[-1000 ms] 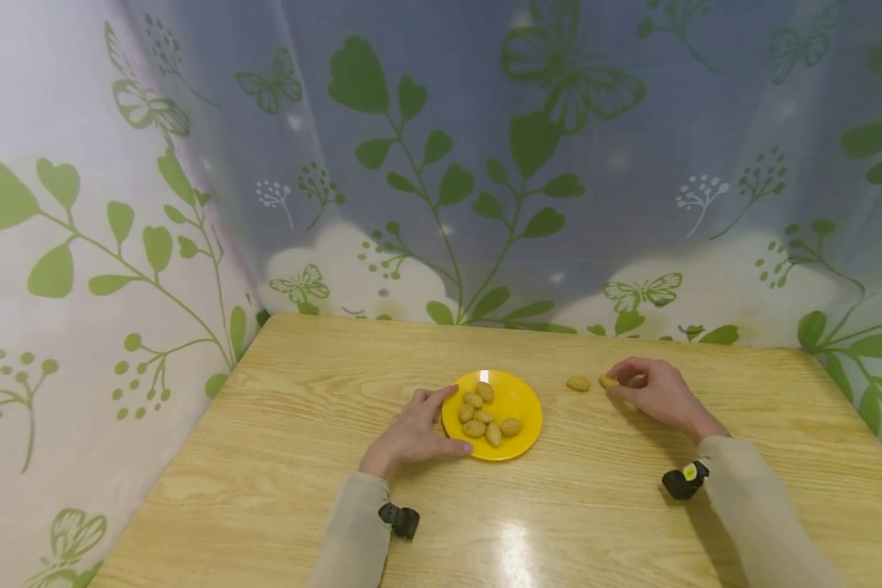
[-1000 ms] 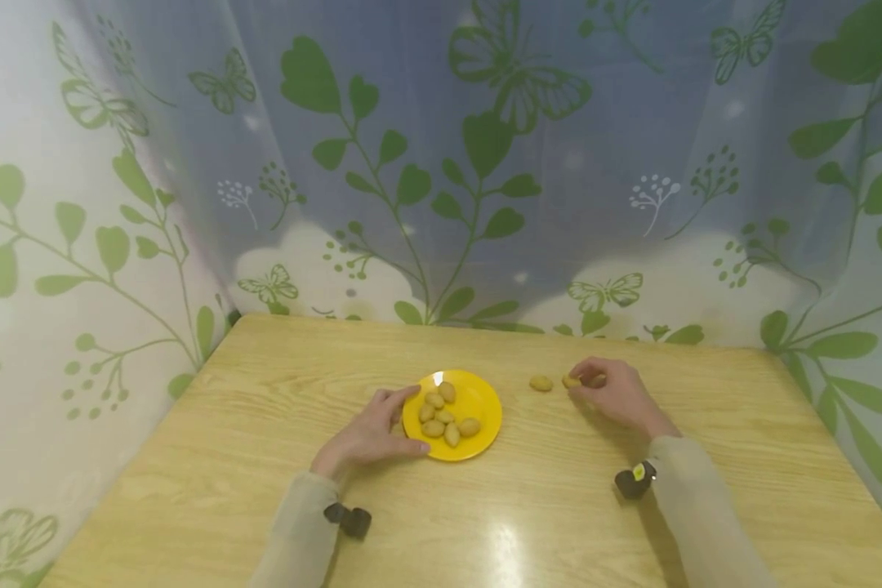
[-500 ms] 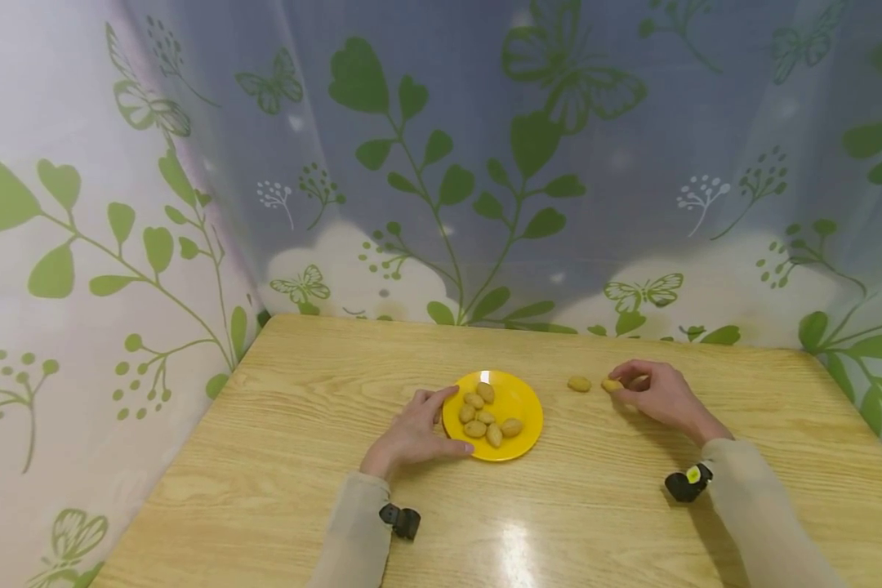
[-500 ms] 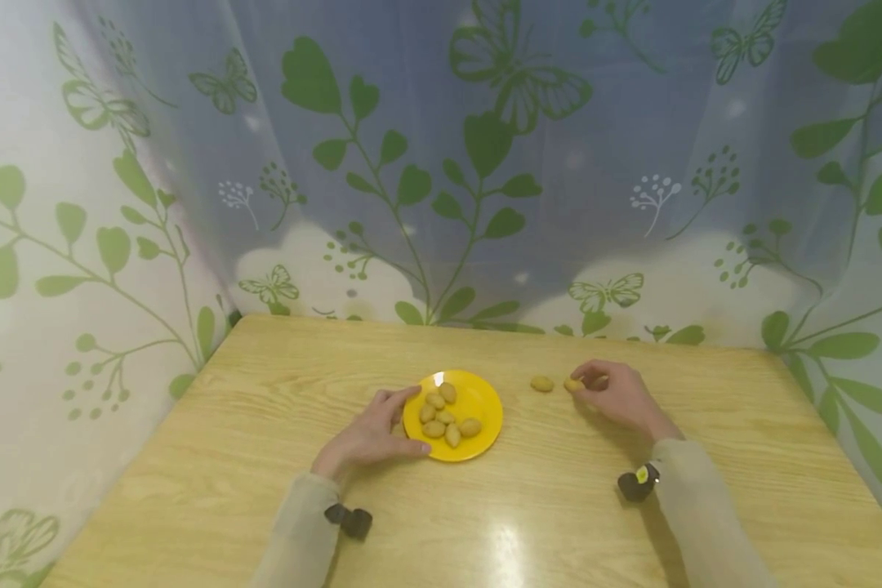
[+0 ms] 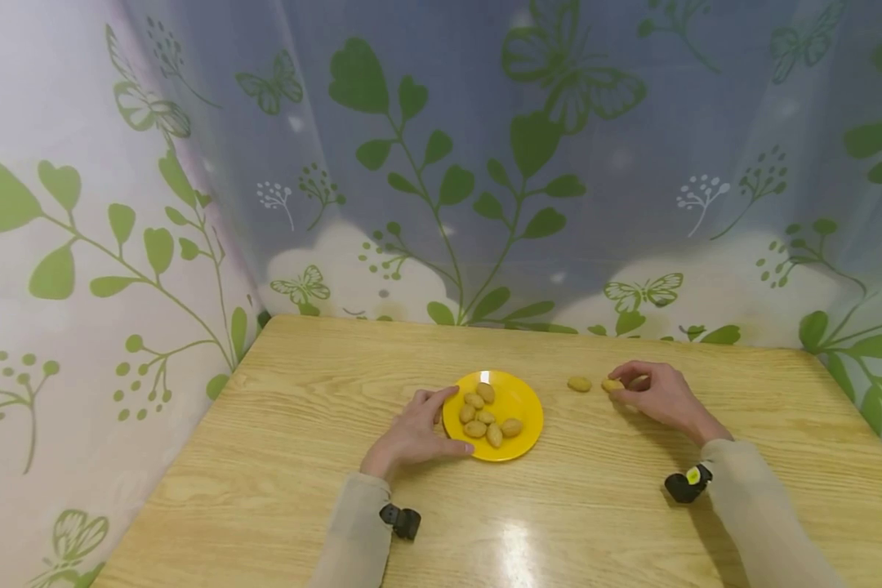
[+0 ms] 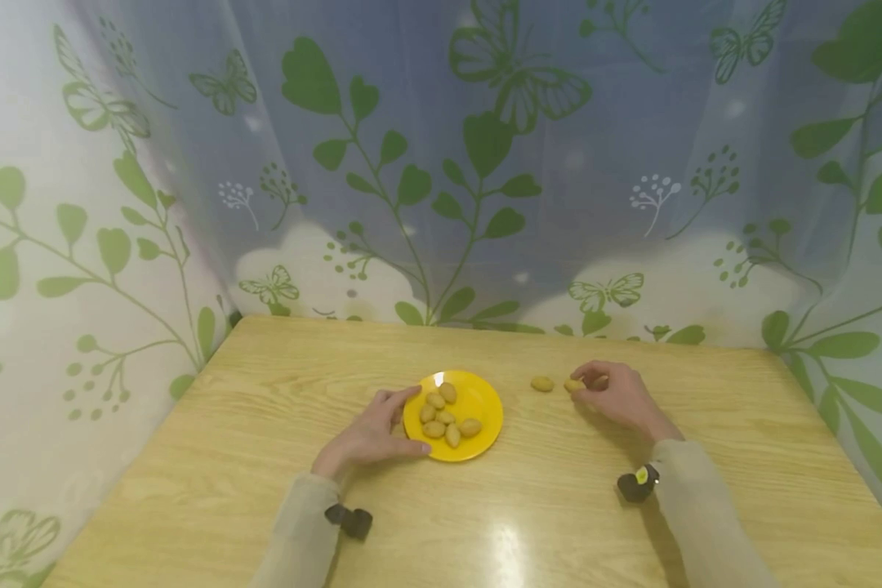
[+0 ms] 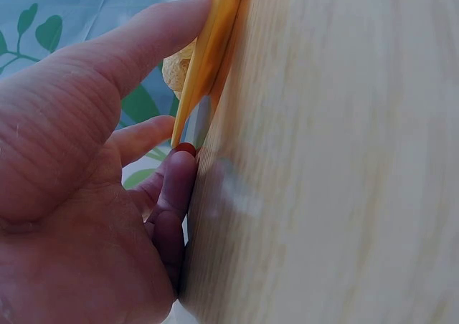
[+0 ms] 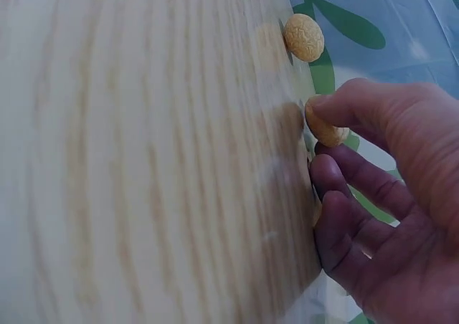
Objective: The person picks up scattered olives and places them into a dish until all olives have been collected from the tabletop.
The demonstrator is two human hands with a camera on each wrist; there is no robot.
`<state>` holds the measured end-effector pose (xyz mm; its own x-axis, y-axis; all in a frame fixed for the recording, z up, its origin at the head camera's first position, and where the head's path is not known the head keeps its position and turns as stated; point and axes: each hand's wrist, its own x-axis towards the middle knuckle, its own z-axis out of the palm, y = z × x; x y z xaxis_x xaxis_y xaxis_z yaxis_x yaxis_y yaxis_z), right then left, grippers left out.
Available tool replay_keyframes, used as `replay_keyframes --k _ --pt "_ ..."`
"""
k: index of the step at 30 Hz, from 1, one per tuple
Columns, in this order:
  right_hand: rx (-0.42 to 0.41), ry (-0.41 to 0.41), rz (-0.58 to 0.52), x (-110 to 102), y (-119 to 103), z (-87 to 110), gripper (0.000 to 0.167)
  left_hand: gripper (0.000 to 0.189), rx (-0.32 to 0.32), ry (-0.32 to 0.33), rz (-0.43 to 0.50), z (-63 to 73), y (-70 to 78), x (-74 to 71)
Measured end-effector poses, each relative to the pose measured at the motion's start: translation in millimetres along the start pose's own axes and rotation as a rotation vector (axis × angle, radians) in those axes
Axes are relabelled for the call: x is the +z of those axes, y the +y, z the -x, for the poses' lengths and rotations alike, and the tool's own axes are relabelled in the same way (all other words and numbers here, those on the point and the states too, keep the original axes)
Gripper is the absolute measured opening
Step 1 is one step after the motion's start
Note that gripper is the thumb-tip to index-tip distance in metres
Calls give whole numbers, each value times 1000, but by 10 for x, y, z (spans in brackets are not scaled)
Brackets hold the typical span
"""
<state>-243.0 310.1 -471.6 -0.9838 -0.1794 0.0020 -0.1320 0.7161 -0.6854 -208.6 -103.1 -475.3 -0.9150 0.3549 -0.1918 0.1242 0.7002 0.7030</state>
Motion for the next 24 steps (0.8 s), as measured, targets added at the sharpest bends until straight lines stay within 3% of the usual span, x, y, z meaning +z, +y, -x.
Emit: replay_keyframes --k 8,24 --pt "-11 46 -6 -17 -4 48 29 97 1 -3 -1 -6 -12 -3" --pt "-45 62 -70 -18 -121 211 25 96 8 -4 1 9 13 -15"
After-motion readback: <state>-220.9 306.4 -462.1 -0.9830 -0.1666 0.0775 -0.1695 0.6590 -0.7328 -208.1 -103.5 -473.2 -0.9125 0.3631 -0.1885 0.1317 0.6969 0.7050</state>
